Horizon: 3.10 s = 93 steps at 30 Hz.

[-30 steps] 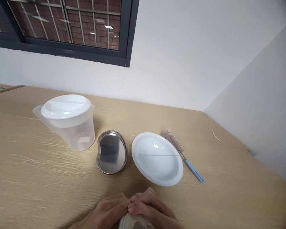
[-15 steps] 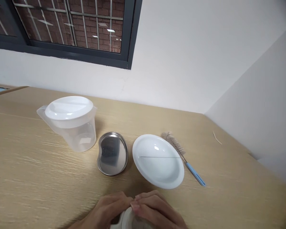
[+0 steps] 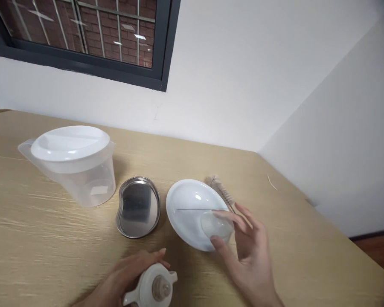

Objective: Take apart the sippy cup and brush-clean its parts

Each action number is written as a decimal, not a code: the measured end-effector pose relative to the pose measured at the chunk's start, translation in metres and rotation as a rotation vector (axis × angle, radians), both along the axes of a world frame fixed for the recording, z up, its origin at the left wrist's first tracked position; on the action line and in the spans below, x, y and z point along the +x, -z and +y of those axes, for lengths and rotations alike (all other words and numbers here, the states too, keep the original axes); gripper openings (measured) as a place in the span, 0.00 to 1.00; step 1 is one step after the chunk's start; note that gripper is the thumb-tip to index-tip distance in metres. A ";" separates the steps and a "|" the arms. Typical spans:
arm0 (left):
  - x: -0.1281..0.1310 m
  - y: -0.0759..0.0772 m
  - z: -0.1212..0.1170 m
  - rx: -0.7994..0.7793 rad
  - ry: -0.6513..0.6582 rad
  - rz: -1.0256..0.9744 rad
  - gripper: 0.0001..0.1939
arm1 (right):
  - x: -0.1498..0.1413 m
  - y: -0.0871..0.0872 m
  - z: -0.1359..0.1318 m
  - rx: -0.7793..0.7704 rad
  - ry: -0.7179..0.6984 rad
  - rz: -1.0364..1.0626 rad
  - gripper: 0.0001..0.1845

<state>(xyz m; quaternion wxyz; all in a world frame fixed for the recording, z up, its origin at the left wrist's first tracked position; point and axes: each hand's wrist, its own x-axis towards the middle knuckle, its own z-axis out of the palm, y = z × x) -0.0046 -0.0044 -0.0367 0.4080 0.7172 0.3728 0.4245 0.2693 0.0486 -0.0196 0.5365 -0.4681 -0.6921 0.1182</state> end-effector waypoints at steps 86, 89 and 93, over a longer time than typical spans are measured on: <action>-0.021 0.003 0.025 -0.219 0.169 -0.008 0.30 | -0.108 -0.013 -0.033 -0.293 -0.286 -0.134 0.22; -0.023 0.004 0.026 -0.181 0.185 -0.018 0.29 | -0.107 -0.019 -0.031 -0.332 -0.312 -0.165 0.21; -0.026 0.006 0.026 -0.083 0.201 0.006 0.28 | -0.105 -0.027 -0.028 -0.359 -0.347 -0.194 0.22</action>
